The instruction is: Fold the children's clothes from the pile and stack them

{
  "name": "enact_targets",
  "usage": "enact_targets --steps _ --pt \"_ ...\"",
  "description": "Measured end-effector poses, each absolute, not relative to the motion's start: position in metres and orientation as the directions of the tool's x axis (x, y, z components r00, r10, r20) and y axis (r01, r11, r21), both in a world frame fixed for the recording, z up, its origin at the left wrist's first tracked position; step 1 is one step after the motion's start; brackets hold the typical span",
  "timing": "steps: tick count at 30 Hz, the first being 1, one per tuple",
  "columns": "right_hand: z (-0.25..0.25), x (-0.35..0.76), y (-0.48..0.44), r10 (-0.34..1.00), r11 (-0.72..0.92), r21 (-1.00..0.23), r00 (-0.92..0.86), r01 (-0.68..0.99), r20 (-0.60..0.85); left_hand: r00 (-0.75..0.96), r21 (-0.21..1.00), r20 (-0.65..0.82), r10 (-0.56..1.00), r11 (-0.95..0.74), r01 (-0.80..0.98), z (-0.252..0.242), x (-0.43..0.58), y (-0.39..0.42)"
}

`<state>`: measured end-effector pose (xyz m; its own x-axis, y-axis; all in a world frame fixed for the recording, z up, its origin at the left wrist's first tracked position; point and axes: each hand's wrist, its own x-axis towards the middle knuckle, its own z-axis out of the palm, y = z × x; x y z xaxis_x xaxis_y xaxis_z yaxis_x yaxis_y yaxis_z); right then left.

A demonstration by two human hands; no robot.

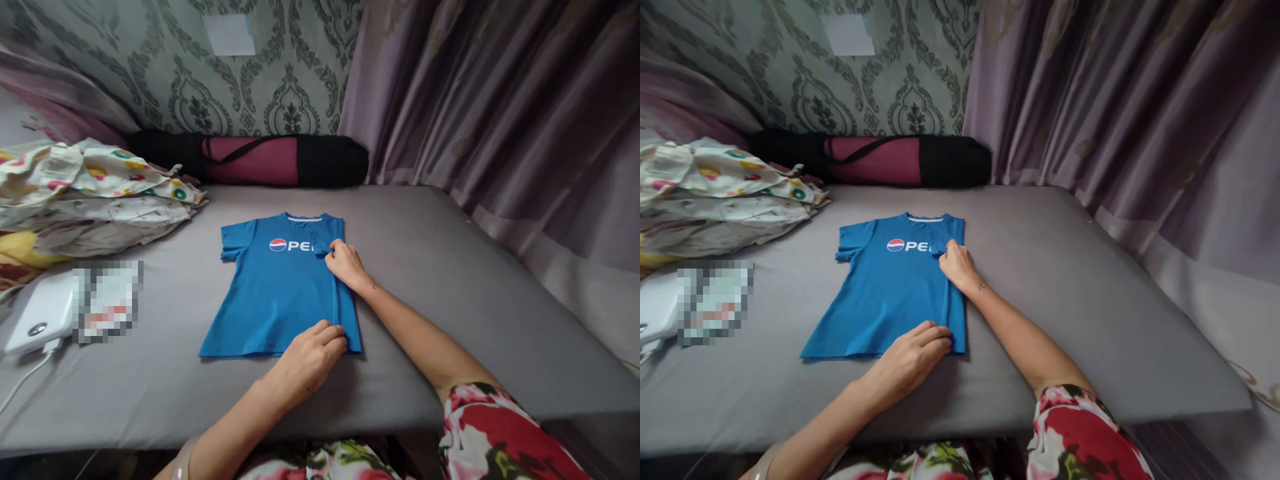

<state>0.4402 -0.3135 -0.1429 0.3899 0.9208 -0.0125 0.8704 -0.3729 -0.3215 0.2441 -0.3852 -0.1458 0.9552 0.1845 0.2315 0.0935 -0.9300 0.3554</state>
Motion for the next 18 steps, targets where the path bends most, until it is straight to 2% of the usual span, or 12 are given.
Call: enact_targets --steps 3,5,9,14,18 --pt "-0.144 0.443 -0.320 0.931 -0.331 -0.367 0.364 0.870 0.022 0.943 0.329 0.282 0.175 -0.941 0.077 -0.145 0.247 -0.389" --pt "-0.144 0.441 -0.328 0.941 -0.282 -0.360 0.329 0.889 0.077 0.918 0.314 0.317 0.239 -0.939 0.136 -0.144 0.249 -0.392" --pt "-0.155 0.437 -0.345 0.955 -0.164 -0.233 0.213 0.958 0.205 0.873 0.241 0.343 0.346 -0.931 0.274 -0.151 0.252 -0.390" --pt "-0.175 0.439 -0.351 0.986 -0.121 -0.174 0.139 0.977 0.095 0.909 0.189 0.257 0.330 -0.939 0.288 -0.165 0.251 -0.386" --pt "-0.162 0.448 -0.331 0.982 -0.133 -0.168 0.153 0.977 0.115 0.911 0.195 0.230 0.343 -0.933 0.302 -0.166 0.249 -0.387"
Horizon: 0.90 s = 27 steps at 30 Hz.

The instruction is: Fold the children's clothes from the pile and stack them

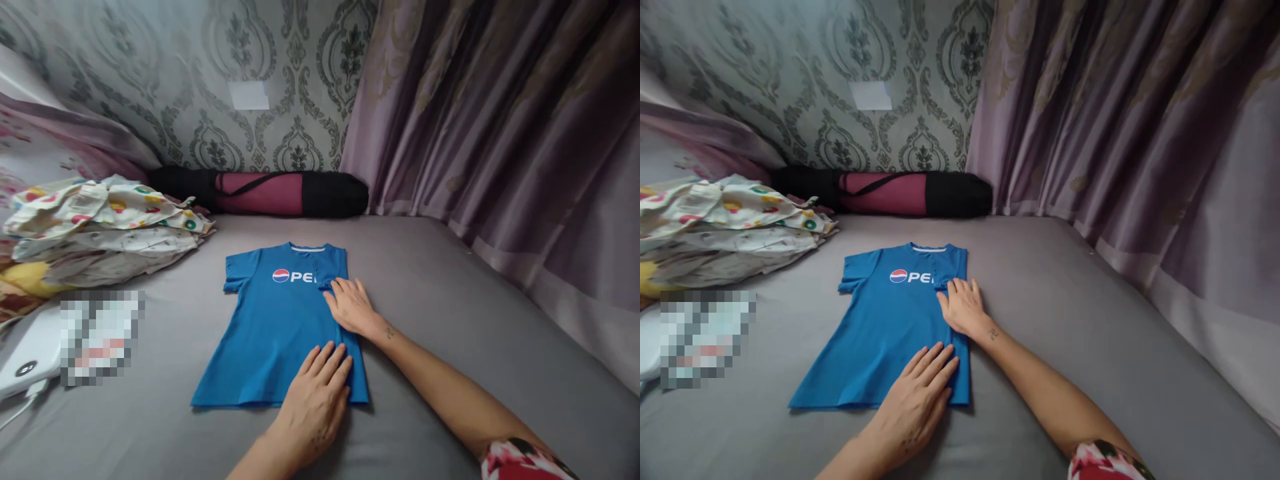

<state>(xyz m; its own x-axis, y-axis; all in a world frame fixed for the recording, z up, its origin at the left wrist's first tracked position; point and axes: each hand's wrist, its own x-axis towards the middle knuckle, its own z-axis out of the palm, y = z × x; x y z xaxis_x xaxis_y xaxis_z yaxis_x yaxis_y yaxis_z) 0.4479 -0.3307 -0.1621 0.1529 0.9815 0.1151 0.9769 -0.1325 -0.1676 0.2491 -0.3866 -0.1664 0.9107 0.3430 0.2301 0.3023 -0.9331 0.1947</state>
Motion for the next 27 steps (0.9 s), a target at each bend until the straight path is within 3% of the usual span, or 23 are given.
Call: enact_targets --steps 5,12,15,17,20,24,27 --pt "-0.153 0.462 -0.277 0.972 -0.154 -0.172 0.180 0.973 0.148 0.911 0.234 0.224 0.346 -0.926 0.295 -0.166 0.249 -0.386" --pt "-0.178 0.466 -0.241 0.982 -0.186 -0.176 0.190 0.967 0.007 0.913 0.384 0.200 0.356 -0.886 0.262 -0.152 0.242 -0.382" --pt "-0.175 0.469 -0.238 0.980 -0.199 -0.211 0.189 0.957 -0.070 0.852 0.421 0.254 0.459 -0.845 0.330 -0.147 0.226 -0.370" --pt "-0.170 0.468 -0.236 0.970 -0.239 -0.249 0.221 0.939 -0.099 0.753 0.389 0.320 0.576 -0.804 0.450 -0.151 0.209 -0.355" --pt "-0.164 0.456 -0.235 0.978 -0.207 -0.229 0.210 0.951 -0.014 0.644 0.272 0.368 0.671 -0.739 0.616 -0.164 0.179 -0.332" --pt "-0.165 0.428 -0.241 0.996 -0.038 -0.142 0.049 0.989 0.075 0.549 0.156 0.281 0.787 -0.602 0.783 -0.180 0.146 -0.318" --pt "-0.168 0.412 -0.244 0.994 0.064 -0.116 -0.054 0.991 0.091 0.506 0.144 0.240 0.829 -0.546 0.826 -0.184 0.132 -0.318"
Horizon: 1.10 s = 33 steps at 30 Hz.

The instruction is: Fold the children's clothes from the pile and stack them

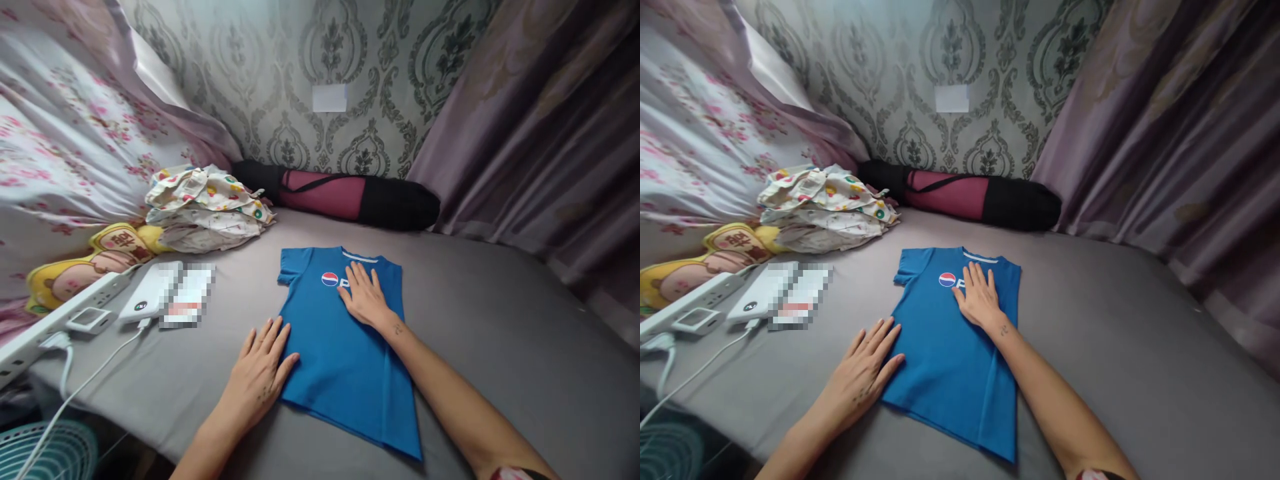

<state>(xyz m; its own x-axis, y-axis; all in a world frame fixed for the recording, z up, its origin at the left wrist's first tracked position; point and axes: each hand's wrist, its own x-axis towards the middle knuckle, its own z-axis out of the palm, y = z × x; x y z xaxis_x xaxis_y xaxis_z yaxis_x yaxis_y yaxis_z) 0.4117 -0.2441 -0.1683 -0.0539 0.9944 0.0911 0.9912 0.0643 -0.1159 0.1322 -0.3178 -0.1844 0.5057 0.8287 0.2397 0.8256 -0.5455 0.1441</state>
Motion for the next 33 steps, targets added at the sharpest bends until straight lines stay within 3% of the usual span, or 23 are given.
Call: enact_targets --steps 4,8,11,15,22,25,28,33 --pt "-0.168 0.407 -0.243 0.994 0.113 -0.153 -0.113 0.982 0.004 0.469 0.198 0.235 0.852 -0.514 0.835 -0.185 0.121 -0.319" --pt "-0.155 0.391 -0.252 0.988 0.139 -0.183 -0.148 0.973 -0.033 0.271 0.310 0.311 0.911 -0.366 0.877 -0.188 0.113 -0.318" --pt "-0.144 0.360 -0.277 0.942 0.324 -0.248 -0.334 0.913 0.001 0.162 0.367 0.360 0.919 -0.299 0.881 -0.191 0.109 -0.316" --pt "-0.143 0.325 -0.313 0.828 0.530 -0.344 -0.561 0.775 0.011 0.146 0.431 0.388 0.910 -0.319 0.844 -0.192 0.108 -0.314" --pt "-0.135 0.322 -0.311 0.798 0.569 -0.375 -0.602 0.732 0.033 0.065 0.489 0.366 0.928 -0.251 0.835 -0.191 0.113 -0.314" --pt "-0.123 0.320 -0.273 0.836 0.522 -0.437 -0.541 0.733 0.092 0.056 0.498 0.378 0.924 -0.253 0.829 -0.190 0.114 -0.313" --pt "-0.117 0.312 -0.216 0.922 0.384 -0.507 -0.347 0.772 0.171 0.054 0.505 0.381 0.923 -0.256 0.824 -0.191 0.113 -0.312" --pt "-0.118 0.290 -0.134 0.999 0.035 -0.461 -0.042 0.887 -0.006 0.049 0.501 0.375 0.926 -0.247 0.829 -0.190 0.112 -0.313"
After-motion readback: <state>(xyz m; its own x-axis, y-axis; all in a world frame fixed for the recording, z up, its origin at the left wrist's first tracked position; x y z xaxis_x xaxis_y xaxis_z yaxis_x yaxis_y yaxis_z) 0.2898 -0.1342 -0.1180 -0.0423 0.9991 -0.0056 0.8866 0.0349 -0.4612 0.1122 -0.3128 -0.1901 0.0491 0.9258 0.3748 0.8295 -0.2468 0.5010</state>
